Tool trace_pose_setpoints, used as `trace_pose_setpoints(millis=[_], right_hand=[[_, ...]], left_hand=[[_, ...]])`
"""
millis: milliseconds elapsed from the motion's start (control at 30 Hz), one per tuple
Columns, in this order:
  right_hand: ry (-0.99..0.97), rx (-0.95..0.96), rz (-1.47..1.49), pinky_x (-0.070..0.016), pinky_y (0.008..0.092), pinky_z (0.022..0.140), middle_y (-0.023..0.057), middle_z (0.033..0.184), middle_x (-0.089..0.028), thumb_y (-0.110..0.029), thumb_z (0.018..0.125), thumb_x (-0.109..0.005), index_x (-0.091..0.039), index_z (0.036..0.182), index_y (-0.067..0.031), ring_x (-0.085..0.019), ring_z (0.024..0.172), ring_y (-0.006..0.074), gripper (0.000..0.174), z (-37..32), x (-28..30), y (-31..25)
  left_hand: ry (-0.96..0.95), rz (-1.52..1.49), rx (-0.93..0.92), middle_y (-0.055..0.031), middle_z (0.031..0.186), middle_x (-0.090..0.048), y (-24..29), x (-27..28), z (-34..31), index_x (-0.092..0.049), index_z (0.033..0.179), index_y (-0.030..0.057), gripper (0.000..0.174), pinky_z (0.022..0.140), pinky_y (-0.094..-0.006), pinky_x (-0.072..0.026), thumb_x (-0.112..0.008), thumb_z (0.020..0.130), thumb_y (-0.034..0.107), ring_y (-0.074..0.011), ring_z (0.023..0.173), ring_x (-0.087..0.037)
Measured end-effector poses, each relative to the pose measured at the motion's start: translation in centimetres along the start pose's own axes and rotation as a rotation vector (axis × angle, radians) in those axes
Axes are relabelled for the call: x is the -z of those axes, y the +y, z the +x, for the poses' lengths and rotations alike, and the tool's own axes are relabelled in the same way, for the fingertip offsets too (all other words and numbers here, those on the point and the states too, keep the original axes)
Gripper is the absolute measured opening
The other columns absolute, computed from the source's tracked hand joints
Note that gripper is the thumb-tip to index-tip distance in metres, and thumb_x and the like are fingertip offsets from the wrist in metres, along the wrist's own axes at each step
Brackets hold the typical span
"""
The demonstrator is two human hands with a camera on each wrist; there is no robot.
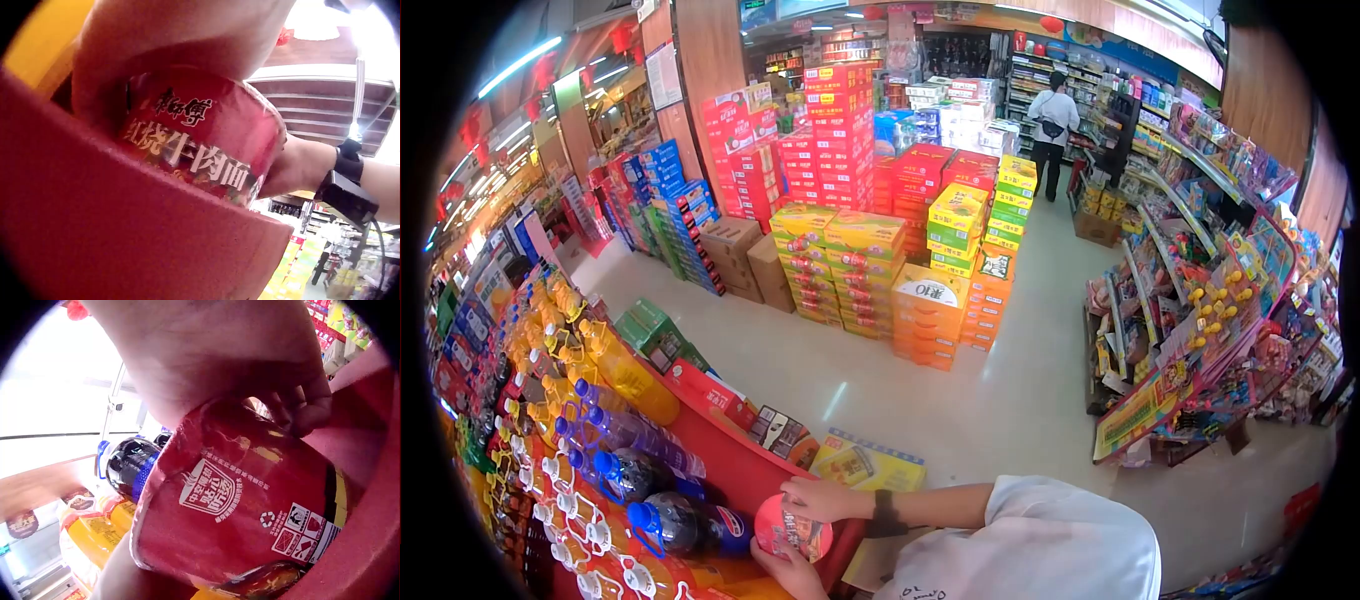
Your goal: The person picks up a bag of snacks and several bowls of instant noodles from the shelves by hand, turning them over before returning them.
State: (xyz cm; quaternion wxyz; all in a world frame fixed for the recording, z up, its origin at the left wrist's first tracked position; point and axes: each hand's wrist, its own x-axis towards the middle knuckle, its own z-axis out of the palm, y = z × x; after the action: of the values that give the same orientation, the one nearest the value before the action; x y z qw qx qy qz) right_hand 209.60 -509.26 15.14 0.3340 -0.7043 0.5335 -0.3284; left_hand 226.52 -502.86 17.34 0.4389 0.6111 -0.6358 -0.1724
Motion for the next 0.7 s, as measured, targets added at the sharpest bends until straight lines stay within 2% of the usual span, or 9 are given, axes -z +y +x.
trace_pose_setpoints(millis=[300, 400, 500, 600, 700], right_hand=[[-0.015, 0.025, 0.01, -0.0488, 0.0436, 0.075, 0.0185, 0.103, -0.056, -0.039, 0.098, -0.051, -0.05, 0.111, -0.0019, -0.061, 0.09, 0.0377, 0.039, 0.4, -0.4, 0.9], [0.001, 0.015, 0.005, -0.0484, 0.0434, 0.076, 0.0191, 0.103, -0.056, -0.039, 0.098, -0.051, -0.051, 0.111, -0.0013, -0.061, 0.091, 0.0375, 0.04, 0.4, -0.8, 0.9], [0.012, 0.015, 0.01, -0.048, 0.0435, 0.077, 0.0196, 0.103, -0.056, -0.039, 0.097, -0.051, -0.051, 0.112, -0.0015, -0.06, 0.091, 0.0374, 0.04, 0.3, -1.0, 1.1], [-0.01, -0.003, 0.018, -0.0477, 0.0438, 0.077, 0.0199, 0.103, -0.057, -0.039, 0.097, -0.052, -0.051, 0.113, -0.0017, -0.06, 0.091, 0.0378, 0.041, 0.3, -0.7, 1.0], [-0.003, -0.013, 0.007, -0.0483, 0.0447, 0.077, 0.0194, 0.104, -0.058, -0.04, 0.096, -0.052, -0.052, 0.115, -0.0027, -0.061, 0.092, 0.0384, 0.041, 0.4, -0.8, 1.2]], left_hand=[[0.022, 0.002, 0.005, -0.0317, 0.118, -0.053, 0.1, -0.1, -0.4, -0.044, 0.129, -0.0078, 0.044, 0.095, -0.042, -0.0441, -0.053, 0.096, 0.02, -0.0412, 0.107, -0.056], [-0.001, -0.017, 0.043, -0.0311, 0.119, -0.054, 0.2, 0.1, -0.5, -0.043, 0.131, -0.0077, 0.045, 0.093, -0.0411, -0.0452, -0.053, 0.097, 0.02, -0.039, 0.107, -0.057], [-0.05, -0.165, 0.161, -0.0302, 0.12, -0.054, -0.5, -0.3, -0.6, -0.042, 0.132, -0.008, 0.045, 0.091, -0.0393, -0.0462, -0.051, 0.098, 0.02, -0.0352, 0.107, -0.057], [-0.048, -0.099, 0.117, -0.0281, 0.122, -0.053, -2.7, -1.0, -0.6, -0.039, 0.135, -0.0056, 0.054, 0.091, -0.0389, -0.0478, -0.058, 0.096, 0.025, -0.0321, 0.107, -0.058], [-0.01, -0.125, 0.157, -0.0292, 0.134, -0.045, -3.4, -2.0, -0.6, -0.039, 0.134, -0.0067, 0.047, 0.103, -0.0451, -0.0373, -0.051, 0.096, 0.017, -0.042, 0.122, -0.046]])
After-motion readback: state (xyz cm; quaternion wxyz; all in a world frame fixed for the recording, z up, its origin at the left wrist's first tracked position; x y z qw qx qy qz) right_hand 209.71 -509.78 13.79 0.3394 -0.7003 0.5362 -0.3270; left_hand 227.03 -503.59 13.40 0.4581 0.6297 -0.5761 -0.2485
